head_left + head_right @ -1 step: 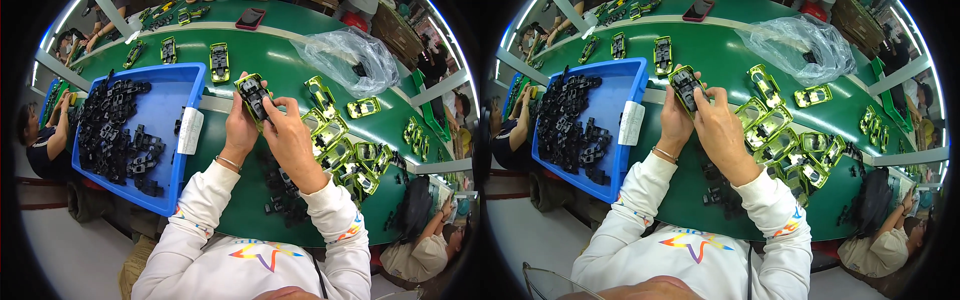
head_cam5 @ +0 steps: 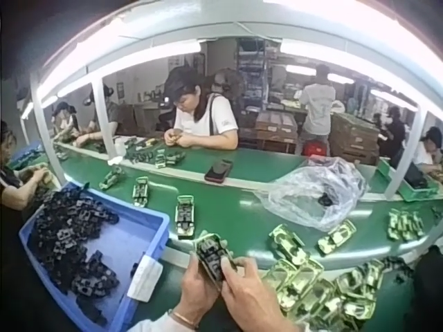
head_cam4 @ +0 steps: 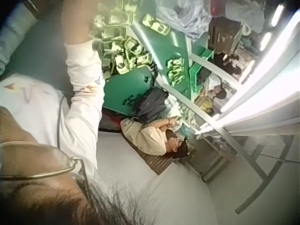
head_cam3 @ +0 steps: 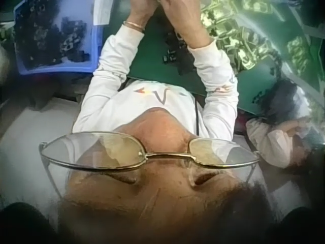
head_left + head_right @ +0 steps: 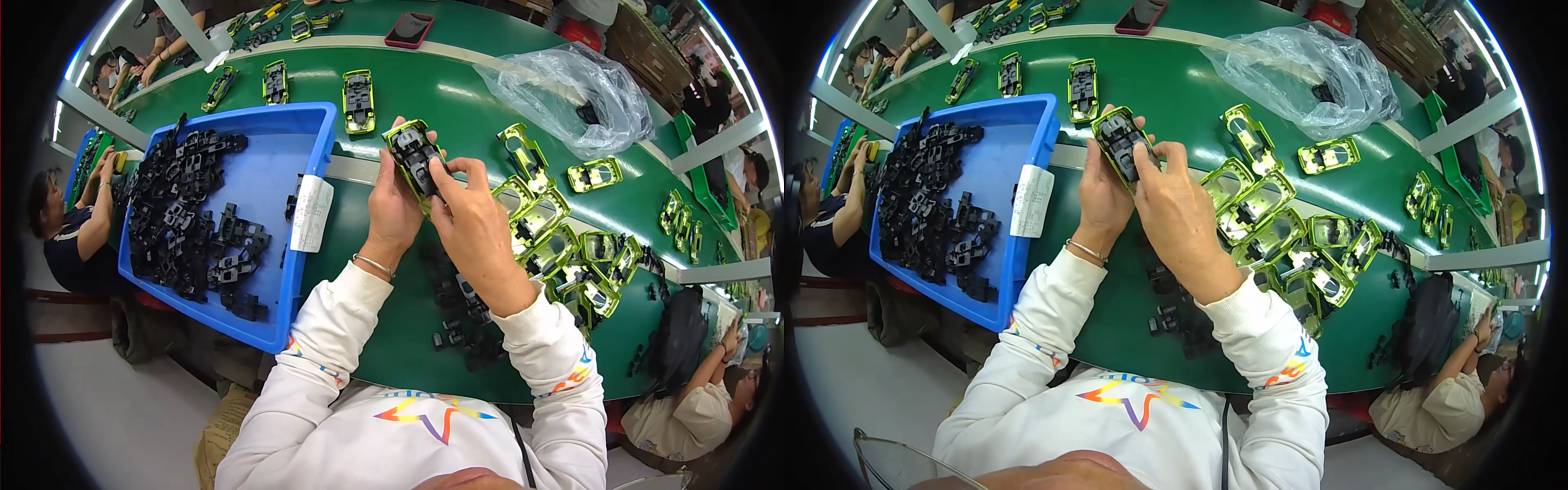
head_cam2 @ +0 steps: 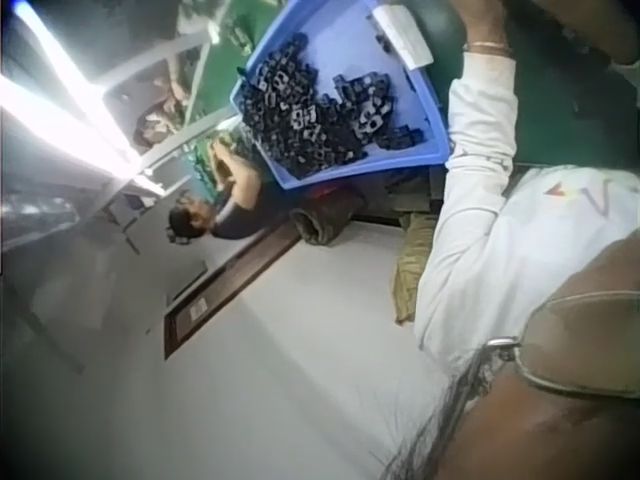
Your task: The person assembles toy cars by picking up car bodies, fitting black plastic interior components into them by hand, and placing the assembled cars on the table.
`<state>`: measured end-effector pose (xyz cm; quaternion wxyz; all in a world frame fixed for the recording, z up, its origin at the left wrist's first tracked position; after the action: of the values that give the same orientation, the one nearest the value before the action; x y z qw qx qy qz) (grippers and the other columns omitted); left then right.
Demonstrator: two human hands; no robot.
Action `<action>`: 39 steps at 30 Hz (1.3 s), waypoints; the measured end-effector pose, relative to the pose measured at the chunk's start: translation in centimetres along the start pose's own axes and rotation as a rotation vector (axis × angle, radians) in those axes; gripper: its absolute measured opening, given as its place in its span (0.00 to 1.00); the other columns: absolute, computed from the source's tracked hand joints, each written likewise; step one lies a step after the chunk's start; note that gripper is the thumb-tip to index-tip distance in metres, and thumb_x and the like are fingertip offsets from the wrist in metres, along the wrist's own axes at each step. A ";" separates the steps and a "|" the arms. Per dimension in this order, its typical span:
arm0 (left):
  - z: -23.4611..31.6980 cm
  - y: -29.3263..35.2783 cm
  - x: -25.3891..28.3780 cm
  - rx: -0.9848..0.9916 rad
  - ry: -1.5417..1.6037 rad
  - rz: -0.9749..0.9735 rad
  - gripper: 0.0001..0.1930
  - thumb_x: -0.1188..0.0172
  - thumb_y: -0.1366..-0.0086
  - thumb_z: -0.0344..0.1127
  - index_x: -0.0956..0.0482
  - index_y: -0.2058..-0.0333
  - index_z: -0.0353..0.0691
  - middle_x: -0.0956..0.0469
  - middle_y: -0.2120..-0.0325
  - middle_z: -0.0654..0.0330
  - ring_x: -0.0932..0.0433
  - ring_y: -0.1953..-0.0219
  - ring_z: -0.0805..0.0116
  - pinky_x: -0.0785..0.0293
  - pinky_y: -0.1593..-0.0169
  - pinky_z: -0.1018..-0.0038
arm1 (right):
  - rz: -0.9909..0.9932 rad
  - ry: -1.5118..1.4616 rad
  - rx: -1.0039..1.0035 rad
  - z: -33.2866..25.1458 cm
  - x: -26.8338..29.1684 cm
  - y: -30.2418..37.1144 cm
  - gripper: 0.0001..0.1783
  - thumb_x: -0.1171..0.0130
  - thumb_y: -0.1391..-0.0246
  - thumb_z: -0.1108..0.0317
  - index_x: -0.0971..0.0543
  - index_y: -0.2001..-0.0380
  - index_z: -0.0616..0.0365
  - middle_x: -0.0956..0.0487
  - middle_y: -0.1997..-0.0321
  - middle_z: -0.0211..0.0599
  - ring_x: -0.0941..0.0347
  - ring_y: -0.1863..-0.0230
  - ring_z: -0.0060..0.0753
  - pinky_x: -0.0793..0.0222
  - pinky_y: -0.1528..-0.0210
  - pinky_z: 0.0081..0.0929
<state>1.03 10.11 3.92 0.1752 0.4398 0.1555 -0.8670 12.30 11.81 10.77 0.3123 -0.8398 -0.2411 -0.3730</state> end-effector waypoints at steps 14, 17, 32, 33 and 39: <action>-0.7 0.0 1.1 0.044 -0.199 0.084 0.22 0.55 0.32 0.30 0.40 0.40 0.36 0.28 0.45 0.48 0.23 0.47 0.52 0.24 0.42 0.58 | -0.074 0.375 0.235 -0.3 -0.3 -0.2 0.22 0.34 0.53 0.70 0.23 0.52 0.61 0.27 0.55 0.36 0.23 0.65 0.39 0.30 0.61 0.34; -1.5 -0.6 0.7 0.073 -0.193 0.059 0.22 0.54 0.32 0.28 0.40 0.40 0.36 0.27 0.45 0.49 0.23 0.47 0.53 0.24 0.42 0.59 | -0.106 0.396 0.247 0.9 0.4 -0.5 0.23 0.32 0.54 0.68 0.23 0.53 0.61 0.27 0.56 0.36 0.24 0.65 0.39 0.31 0.60 0.34; 0.3 -18.8 9.6 -0.150 -1.480 0.260 0.17 0.41 0.36 0.34 0.23 0.54 0.27 0.18 0.61 0.46 0.20 0.59 0.50 0.26 0.52 0.61 | 0.132 -0.138 -0.259 23.4 10.4 -9.2 0.17 0.41 0.41 0.63 0.18 0.51 0.59 0.16 0.53 0.45 0.21 0.51 0.38 0.28 0.48 0.31; 0.7 -19.5 9.5 -0.225 -1.839 0.242 0.18 0.42 0.37 0.35 0.23 0.54 0.25 0.19 0.59 0.42 0.20 0.56 0.43 0.27 0.49 0.57 | 0.140 -0.126 -0.256 25.0 11.0 -10.1 0.17 0.41 0.41 0.63 0.18 0.51 0.59 0.16 0.53 0.45 0.21 0.51 0.38 0.28 0.48 0.31; -0.6 -16.0 1.5 -0.872 -1.977 0.025 0.23 0.39 0.37 0.40 0.26 0.49 0.30 0.26 0.47 0.43 0.28 0.43 0.46 0.31 0.40 0.63 | -0.114 0.568 -0.698 32.9 11.7 -12.7 0.22 0.34 0.48 0.56 0.17 0.53 0.56 0.18 0.50 0.48 0.23 0.47 0.54 0.29 0.43 0.42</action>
<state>-6.42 24.37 4.21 0.3734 -0.5536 0.2359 -0.7060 26.95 45.71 6.90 0.0431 -0.7446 -0.0513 -0.6641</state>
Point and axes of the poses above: each hand's wrist, its own y-axis away from the middle knuckle, its own x-axis out of the back of the hand, z = x × y, the point moved 4 cm from there along -y, towards the middle knuckle
